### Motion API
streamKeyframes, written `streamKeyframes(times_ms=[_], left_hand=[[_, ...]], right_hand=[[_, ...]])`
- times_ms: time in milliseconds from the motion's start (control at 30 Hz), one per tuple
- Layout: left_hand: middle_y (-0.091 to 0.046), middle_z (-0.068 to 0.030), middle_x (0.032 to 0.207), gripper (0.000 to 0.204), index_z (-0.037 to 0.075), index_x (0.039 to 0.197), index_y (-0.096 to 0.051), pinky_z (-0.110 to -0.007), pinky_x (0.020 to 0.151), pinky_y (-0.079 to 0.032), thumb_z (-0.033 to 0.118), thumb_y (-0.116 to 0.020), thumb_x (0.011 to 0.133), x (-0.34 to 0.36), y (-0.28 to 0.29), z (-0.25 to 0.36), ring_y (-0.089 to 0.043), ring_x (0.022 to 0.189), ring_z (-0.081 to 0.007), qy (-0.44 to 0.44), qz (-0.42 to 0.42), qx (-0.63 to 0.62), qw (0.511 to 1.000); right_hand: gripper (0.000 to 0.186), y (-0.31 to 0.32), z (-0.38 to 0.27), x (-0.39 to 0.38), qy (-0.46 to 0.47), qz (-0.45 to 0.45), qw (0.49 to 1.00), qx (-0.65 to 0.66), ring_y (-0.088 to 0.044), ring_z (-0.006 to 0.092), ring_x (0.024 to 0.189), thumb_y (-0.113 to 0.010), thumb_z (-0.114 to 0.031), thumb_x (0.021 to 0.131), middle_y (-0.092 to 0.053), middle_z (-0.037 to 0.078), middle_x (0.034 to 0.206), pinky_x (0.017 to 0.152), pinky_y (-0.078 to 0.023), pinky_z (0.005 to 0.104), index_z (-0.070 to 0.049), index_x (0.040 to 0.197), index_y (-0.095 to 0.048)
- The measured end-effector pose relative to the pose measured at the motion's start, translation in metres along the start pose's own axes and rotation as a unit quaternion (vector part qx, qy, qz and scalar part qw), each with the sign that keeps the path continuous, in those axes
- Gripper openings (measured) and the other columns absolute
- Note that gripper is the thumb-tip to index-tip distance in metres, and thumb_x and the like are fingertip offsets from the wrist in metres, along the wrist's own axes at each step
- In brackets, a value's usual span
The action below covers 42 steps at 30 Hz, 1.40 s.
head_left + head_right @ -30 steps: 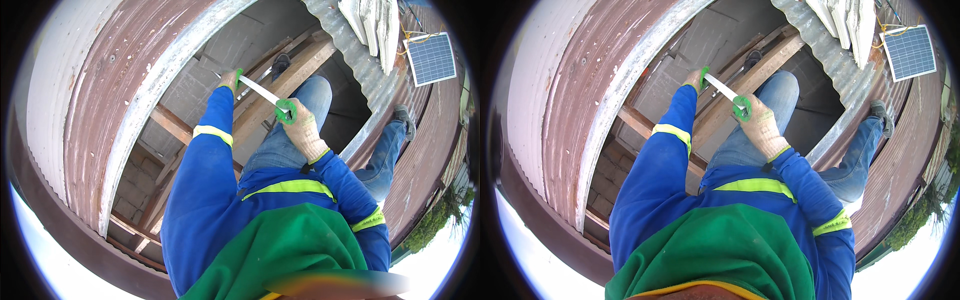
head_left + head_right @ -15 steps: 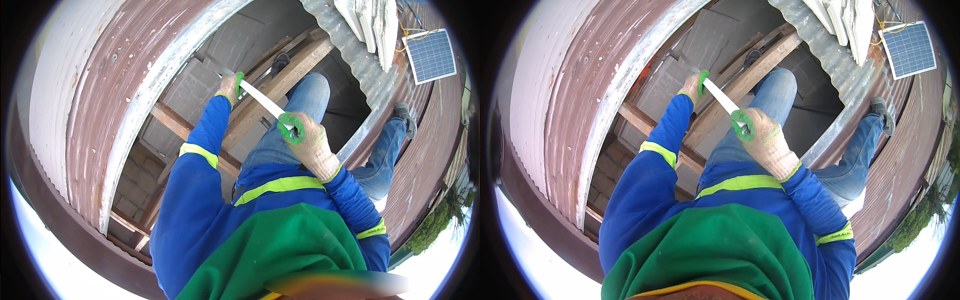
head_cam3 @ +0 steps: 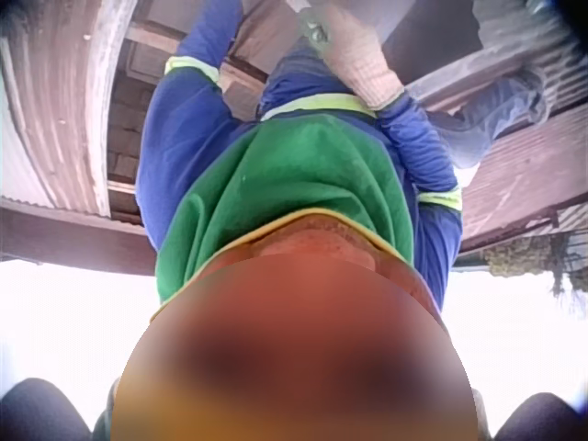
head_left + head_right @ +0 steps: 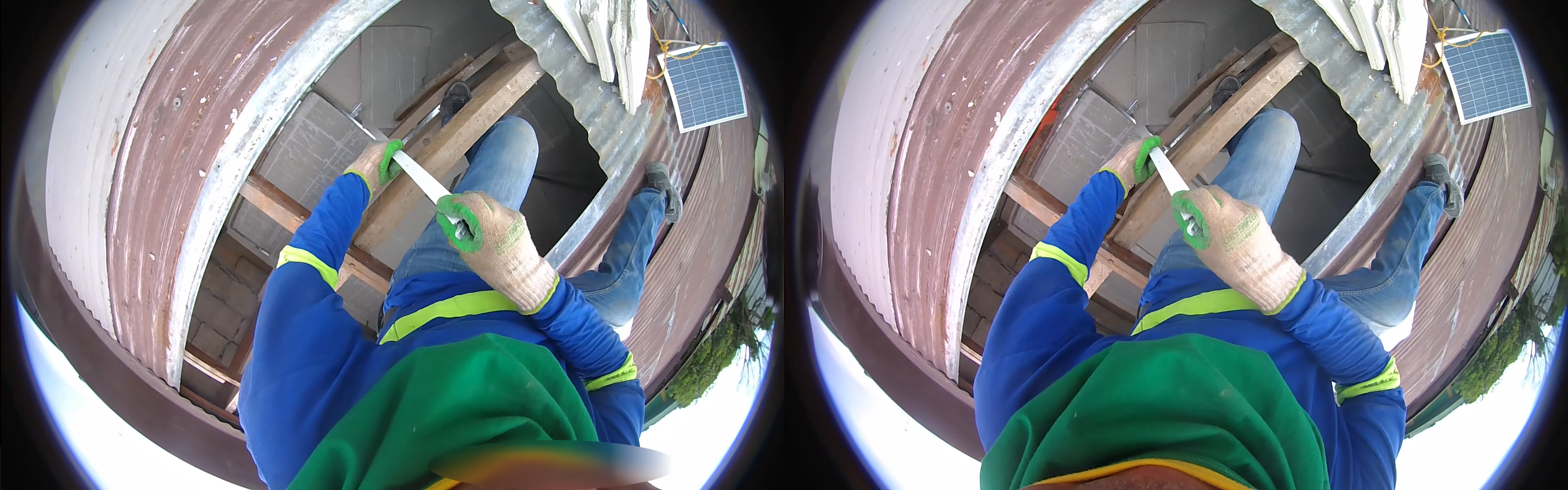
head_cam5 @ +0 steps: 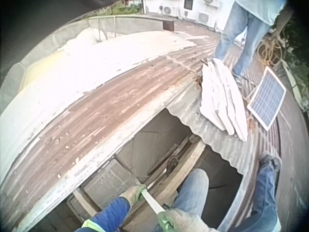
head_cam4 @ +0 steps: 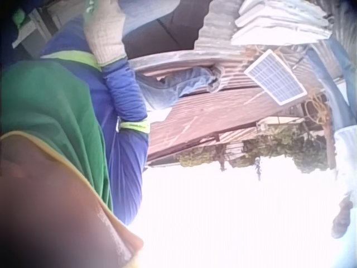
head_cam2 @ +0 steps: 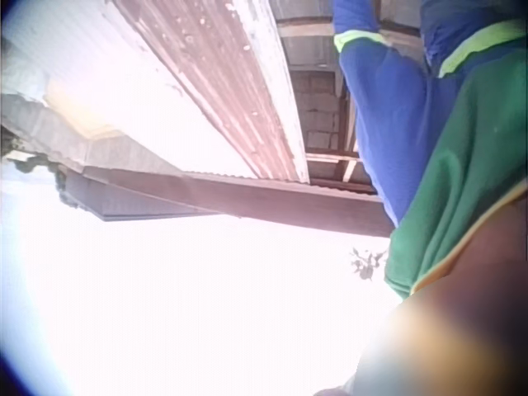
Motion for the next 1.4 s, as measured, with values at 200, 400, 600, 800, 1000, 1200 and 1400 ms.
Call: streamKeyframes(times_ms=[200,400,600,800,1000,1200,1400], left_hand=[[-0.062,-0.0040,0.079,0.019,0.004,0.096,-0.064,-0.032,0.051,-0.052,0.020,-0.073,0.098,-0.049,-0.037,0.037,-0.063,0.064,-0.0170,-0.027,0.057,-0.086,0.994],[-0.067,-0.0154,0.102,0.026,-0.002,0.110,-0.061,-0.036,0.074,-0.069,0.019,-0.071,0.098,0.034,-0.059,0.139,-0.077,0.091,-0.0289,-0.101,-0.014,-0.014,0.995],[-0.067,-0.0183,0.102,0.027,-0.009,0.111,-0.060,-0.035,0.070,-0.068,0.015,-0.066,0.100,0.106,-0.128,0.192,-0.077,0.091,-0.0313,-0.093,0.004,-0.025,0.995],[-0.071,-0.0103,0.084,0.018,0.001,0.097,-0.069,-0.035,0.057,-0.058,0.019,-0.067,0.098,0.125,-0.161,0.196,-0.072,0.071,-0.0206,-0.126,-0.037,0.069,0.989],[-0.071,-0.0103,0.078,0.019,0.001,0.091,-0.071,-0.040,0.056,-0.050,0.020,-0.068,0.095,0.132,-0.149,0.179,-0.067,0.063,-0.0236,-0.140,-0.006,0.094,0.986],[-0.067,-0.0136,0.078,0.016,-0.003,0.098,-0.068,-0.045,0.056,-0.050,0.012,-0.067,0.094,0.118,-0.134,0.145,-0.068,0.066,-0.0287,-0.092,0.045,-0.136,0.985],[-0.066,-0.0164,0.081,0.014,-0.004,0.098,-0.067,-0.044,0.055,-0.050,0.009,-0.064,0.093,0.105,-0.093,0.140,-0.067,0.064,-0.0308,-0.120,0.112,-0.145,0.976]], right_hand=[[0.041,0.041,-0.021,-0.023,0.051,0.030,0.998,-0.013,-0.073,0.0349,0.089,-0.079,-0.006,0.083,-0.068,0.013,0.109,0.074,-0.062,0.0431,-0.010,0.121,-0.066],[0.042,0.012,0.040,0.012,-0.048,0.033,0.997,-0.052,-0.074,0.0374,0.097,-0.080,-0.005,0.081,-0.071,0.014,0.122,0.082,-0.063,0.0414,-0.008,0.119,-0.066],[0.043,0.018,0.073,0.054,-0.066,0.093,0.993,-0.037,-0.072,0.0361,0.107,-0.079,-0.010,0.087,-0.069,0.017,0.124,0.090,-0.060,0.0423,-0.008,0.127,-0.065],[0.036,0.028,0.070,0.061,-0.047,0.137,0.989,-0.014,-0.074,0.0388,0.095,-0.074,-0.020,0.095,-0.068,0.018,0.111,0.079,-0.062,0.0461,-0.007,0.127,-0.064],[0.046,0.013,0.076,0.053,-0.109,0.073,0.991,0.005,-0.073,0.0361,0.104,-0.081,-0.017,0.089,-0.070,0.018,0.121,0.087,-0.061,0.0427,-0.008,0.131,-0.064],[0.039,0.028,0.063,0.029,-0.040,0.128,0.991,0.014,-0.075,0.0362,0.090,-0.079,-0.023,0.093,-0.070,0.016,0.109,0.076,-0.062,0.0428,-0.006,0.126,-0.064],[0.051,0.024,0.078,0.013,-0.076,0.111,0.989,0.061,-0.076,0.0333,0.098,-0.084,-0.017,0.087,-0.071,0.014,0.122,0.084,-0.063,0.0382,-0.008,0.133,-0.064]])
Point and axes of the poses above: each hand's wrist, its own x-axis towards the middle knuckle, its own y-axis out of the back of the hand, z = x × y, the point moved 8 cm from there along x, towards the middle knuckle
